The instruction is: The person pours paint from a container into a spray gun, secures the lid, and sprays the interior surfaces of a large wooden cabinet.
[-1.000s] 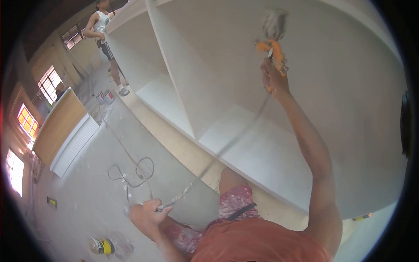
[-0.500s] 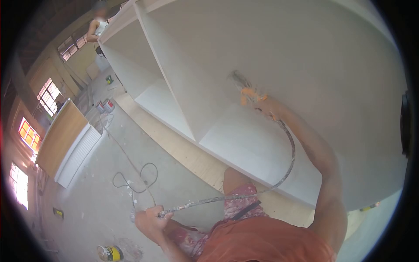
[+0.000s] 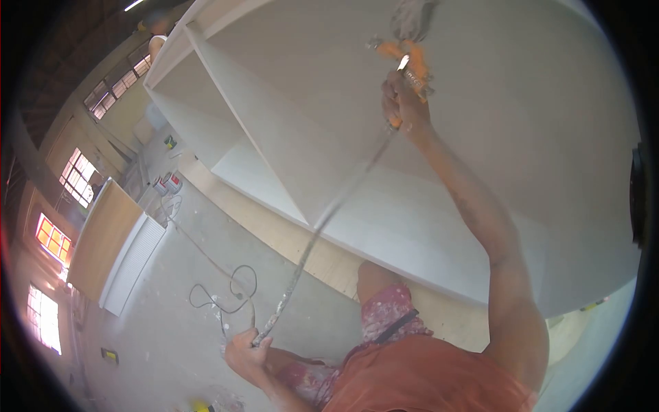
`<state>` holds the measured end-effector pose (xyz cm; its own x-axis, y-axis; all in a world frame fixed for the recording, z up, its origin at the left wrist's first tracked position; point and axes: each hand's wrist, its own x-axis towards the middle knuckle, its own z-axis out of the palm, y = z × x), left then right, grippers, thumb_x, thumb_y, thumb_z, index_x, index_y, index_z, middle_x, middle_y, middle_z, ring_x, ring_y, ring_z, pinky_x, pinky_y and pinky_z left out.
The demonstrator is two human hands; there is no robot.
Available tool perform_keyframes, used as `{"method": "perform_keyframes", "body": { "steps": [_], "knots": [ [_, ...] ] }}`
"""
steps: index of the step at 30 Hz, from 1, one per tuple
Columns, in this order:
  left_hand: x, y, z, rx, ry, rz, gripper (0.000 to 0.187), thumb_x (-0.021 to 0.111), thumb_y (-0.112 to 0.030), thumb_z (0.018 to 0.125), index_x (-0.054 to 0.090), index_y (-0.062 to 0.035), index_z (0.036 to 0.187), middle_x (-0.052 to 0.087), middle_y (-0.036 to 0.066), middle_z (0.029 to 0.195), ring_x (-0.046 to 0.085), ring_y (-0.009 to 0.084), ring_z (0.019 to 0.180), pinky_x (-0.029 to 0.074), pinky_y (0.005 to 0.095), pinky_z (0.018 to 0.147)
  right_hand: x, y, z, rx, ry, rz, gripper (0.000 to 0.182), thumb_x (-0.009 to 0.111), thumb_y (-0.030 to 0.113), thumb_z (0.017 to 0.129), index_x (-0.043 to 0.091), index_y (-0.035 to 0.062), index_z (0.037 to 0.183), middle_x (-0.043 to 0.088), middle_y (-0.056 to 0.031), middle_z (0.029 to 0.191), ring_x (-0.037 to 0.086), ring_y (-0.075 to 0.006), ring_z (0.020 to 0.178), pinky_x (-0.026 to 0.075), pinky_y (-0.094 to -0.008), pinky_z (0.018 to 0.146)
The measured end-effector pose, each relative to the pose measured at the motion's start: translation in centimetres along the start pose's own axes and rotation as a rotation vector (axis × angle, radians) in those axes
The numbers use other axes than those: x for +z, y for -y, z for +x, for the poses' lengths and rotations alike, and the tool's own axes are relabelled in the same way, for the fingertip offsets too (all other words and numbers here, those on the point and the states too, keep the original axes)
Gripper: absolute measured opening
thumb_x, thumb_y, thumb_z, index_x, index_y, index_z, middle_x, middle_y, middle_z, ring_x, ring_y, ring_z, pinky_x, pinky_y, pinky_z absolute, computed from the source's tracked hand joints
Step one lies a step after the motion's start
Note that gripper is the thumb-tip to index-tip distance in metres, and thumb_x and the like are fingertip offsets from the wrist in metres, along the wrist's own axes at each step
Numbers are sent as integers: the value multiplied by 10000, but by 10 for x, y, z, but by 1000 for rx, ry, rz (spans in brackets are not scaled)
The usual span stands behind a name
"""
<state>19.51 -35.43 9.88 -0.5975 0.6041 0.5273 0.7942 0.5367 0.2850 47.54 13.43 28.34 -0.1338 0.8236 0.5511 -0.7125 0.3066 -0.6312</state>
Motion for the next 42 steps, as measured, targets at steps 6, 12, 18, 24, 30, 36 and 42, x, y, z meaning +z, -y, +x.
{"method": "perform_keyframes", "body": {
  "steps": [6, 12, 18, 24, 30, 36, 42],
  "knots": [
    [-17, -11, 4, 16, 115, 73, 648, 688, -641, 473, 494, -37, 607, 401, 177, 579, 411, 382, 543, 285, 444, 491, -51, -14, -30, 452, 65, -938, 235, 570, 305, 993, 544, 114, 857, 482, 47, 644, 368, -58, 453, 309, -254, 424],
    [-17, -8, 0, 51, 110, 56, 695, 665, -723, 522, 487, -53, 577, 386, 170, 556, 424, 374, 526, 292, 445, 493, -34, 6, -63, 846, 238, -914, 212, 646, 301, 918, 583, 99, 906, 466, 52, 637, 283, -66, 410, 238, -253, 368],
    [-10, 4, -8, 5, -19, -39, 684, 676, -709, 553, 480, -54, 568, 406, 173, 553, 444, 376, 531, 292, 453, 492, 3, -1, -19, 424, -120, -357, 227, 623, 324, 973, 542, 128, 890, 460, 51, 617, 318, -59, 413, 236, -253, 368],
    [6, 6, -10, 12, -251, -137, 701, 682, -711, 549, 475, -42, 574, 424, 167, 546, 447, 373, 540, 304, 454, 497, 9, -5, -4, -97, 9, 86, 270, 572, 292, 1005, 497, 116, 814, 431, 51, 618, 363, -53, 431, 258, -256, 376],
    [-4, 24, -14, 39, -10, -8, 746, 606, -813, 541, 535, -71, 564, 430, 161, 532, 460, 376, 528, 323, 461, 512, -41, 2, -48, 518, -6, -774, 256, 617, 327, 961, 540, 104, 862, 416, 34, 591, 324, -74, 435, 276, -290, 399],
    [-1, 21, -13, 123, -42, -13, 823, 517, -896, 604, 487, -76, 540, 397, 141, 507, 430, 359, 509, 291, 454, 503, -60, -6, -72, 877, 294, -896, 243, 643, 323, 921, 571, 91, 902, 457, 37, 620, 342, -81, 447, 276, -289, 400],
    [11, 40, -7, 138, 80, -162, 854, 475, -911, 668, 426, -68, 537, 344, 128, 514, 397, 326, 500, 279, 440, 503, -3, 5, -38, 434, -133, -309, 179, 622, 251, 961, 576, 116, 852, 532, 36, 726, 380, -51, 463, 283, -230, 405]
  ]
}}
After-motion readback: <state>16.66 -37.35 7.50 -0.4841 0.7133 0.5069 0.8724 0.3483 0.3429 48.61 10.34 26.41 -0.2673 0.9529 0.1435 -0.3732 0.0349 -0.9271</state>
